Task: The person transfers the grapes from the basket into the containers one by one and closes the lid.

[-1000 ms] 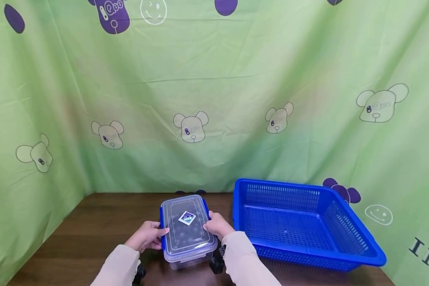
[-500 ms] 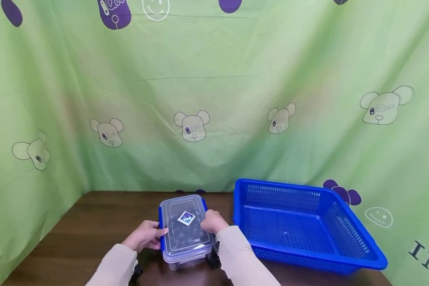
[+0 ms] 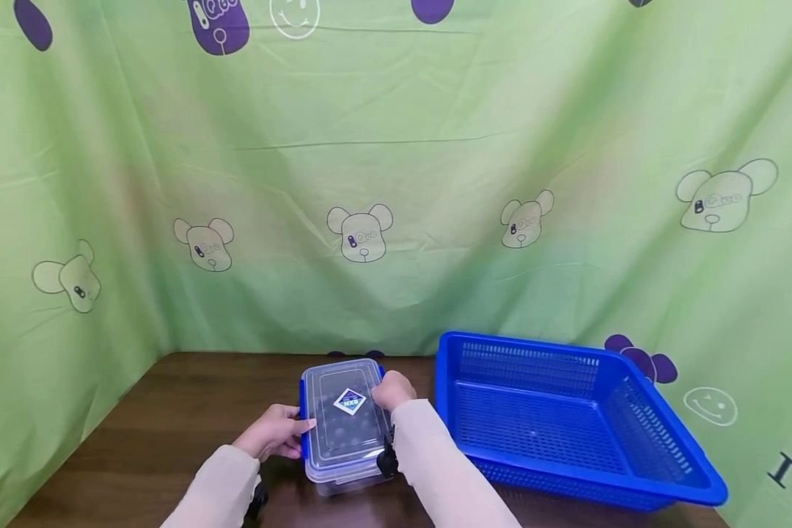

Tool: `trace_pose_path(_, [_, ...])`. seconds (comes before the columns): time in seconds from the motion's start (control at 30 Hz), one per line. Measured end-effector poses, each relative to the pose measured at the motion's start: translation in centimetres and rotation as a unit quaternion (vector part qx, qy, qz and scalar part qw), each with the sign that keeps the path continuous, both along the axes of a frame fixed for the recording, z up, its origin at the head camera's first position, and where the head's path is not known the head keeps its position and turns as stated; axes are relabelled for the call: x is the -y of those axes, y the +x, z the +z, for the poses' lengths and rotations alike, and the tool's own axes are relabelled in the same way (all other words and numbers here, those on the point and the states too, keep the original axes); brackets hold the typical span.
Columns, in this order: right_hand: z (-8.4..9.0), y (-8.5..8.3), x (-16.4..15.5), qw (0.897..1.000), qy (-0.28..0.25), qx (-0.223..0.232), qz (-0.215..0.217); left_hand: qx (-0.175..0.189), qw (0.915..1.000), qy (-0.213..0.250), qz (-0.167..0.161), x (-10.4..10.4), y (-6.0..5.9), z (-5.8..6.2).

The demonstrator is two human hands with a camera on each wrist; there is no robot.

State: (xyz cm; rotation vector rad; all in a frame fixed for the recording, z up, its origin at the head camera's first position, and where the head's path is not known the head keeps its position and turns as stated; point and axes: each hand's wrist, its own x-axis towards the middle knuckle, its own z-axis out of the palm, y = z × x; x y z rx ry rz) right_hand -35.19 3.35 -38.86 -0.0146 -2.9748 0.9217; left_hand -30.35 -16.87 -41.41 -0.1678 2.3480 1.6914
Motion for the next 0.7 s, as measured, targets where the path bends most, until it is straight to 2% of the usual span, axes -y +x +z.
trace_pose_path(0.17, [0.0, 0.3, 0.3, 0.999, 0.036, 0.020, 0.007, 0.008, 1.0000, 0.000, 0.004, 0.1, 0.3, -0.1])
trace_pose_path(0.3, [0.4, 0.5, 0.2, 0.998, 0.058, 0.008, 0.029, 0.010, 0.9999, -0.002, 0.009, 0.0, 0.5, 0.0])
trace_pose_path(0.47, [0.7, 0.4, 0.1, 0.997, 0.069, 0.013, 0.036, 0.009, 0.9998, -0.007, 0.013, -0.2, 0.5, 0.3])
trace_pose_path(0.57, [-0.2, -0.9, -0.2, 0.995, 0.079, 0.021, 0.055, 0.007, 0.9998, -0.015, 0.008, -0.2, 0.4, 0.4])
trace_pose_path(0.6, [-0.8, -1.7, -0.5, 0.994, 0.087, 0.022, 0.070, 0.002, 0.9997, -0.024, 0.003, -0.2, 0.4, 0.4])
trace_pose_path(0.67, [-3.5, -4.5, -1.4, 0.989, 0.096, 0.001, 0.113, -0.015, 0.9984, -0.053, -0.012, -0.1, 0.3, 0.5])
trace_pose_path(0.7, [-3.7, -5.0, -1.7, 0.988, 0.093, 0.004, 0.120, -0.026, 0.9967, -0.075, -0.020, 0.0, 0.3, 0.6])
